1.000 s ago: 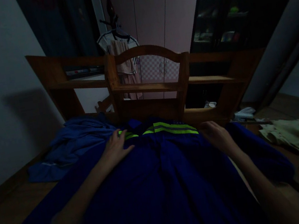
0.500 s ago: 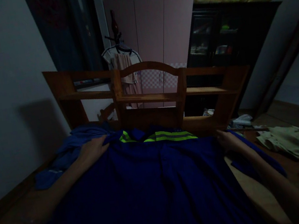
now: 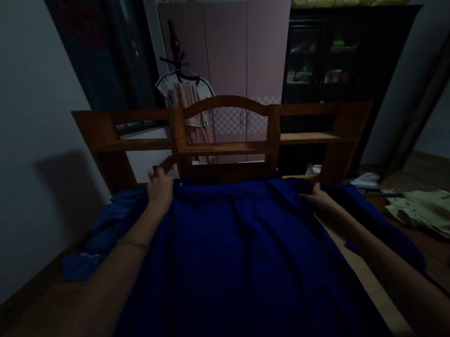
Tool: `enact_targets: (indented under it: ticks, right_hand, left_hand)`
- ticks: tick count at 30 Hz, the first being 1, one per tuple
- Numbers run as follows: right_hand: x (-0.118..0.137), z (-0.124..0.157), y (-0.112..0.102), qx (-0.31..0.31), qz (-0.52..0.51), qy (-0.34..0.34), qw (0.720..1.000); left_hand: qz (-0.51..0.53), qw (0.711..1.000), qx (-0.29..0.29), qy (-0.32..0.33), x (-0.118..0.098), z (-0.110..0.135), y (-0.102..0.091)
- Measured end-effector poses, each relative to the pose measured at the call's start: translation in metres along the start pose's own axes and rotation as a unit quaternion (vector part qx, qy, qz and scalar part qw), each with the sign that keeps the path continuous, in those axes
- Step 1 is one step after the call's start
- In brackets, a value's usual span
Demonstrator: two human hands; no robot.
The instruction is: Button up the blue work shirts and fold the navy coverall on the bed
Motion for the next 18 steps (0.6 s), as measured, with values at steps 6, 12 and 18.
enact_targets:
  ticks: [6, 12, 18]
  right_hand:
    - [0.069, 0.115, 0.039, -0.005, 0.024, -0.153, 0.988]
    - [0.108, 0.235, 0.072, 0.165, 0.035, -0.289, 0.942]
    - [0.056, 0.177, 0.098, 0.159, 0.092, -0.265, 0.947]
  left_hand:
    - [0.037, 0.996, 0.059, -0.054, -0.021, 0.025, 0.053]
    - [0.089, 0.989, 0.087, -0.080, -0.031, 0.045, 0.076]
    - [0.237, 0.966, -0.017, 0.098, -0.080, 0.084, 0.081]
Point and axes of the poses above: each hand's wrist, its own z-axis away from the middle knuckle, its own y-axis out of the palm, x = y × z, the point moved 2 cm from there along -z, towards the middle knuckle, and after that the axes turned 5 degrees about x, right-handed, at the moved point
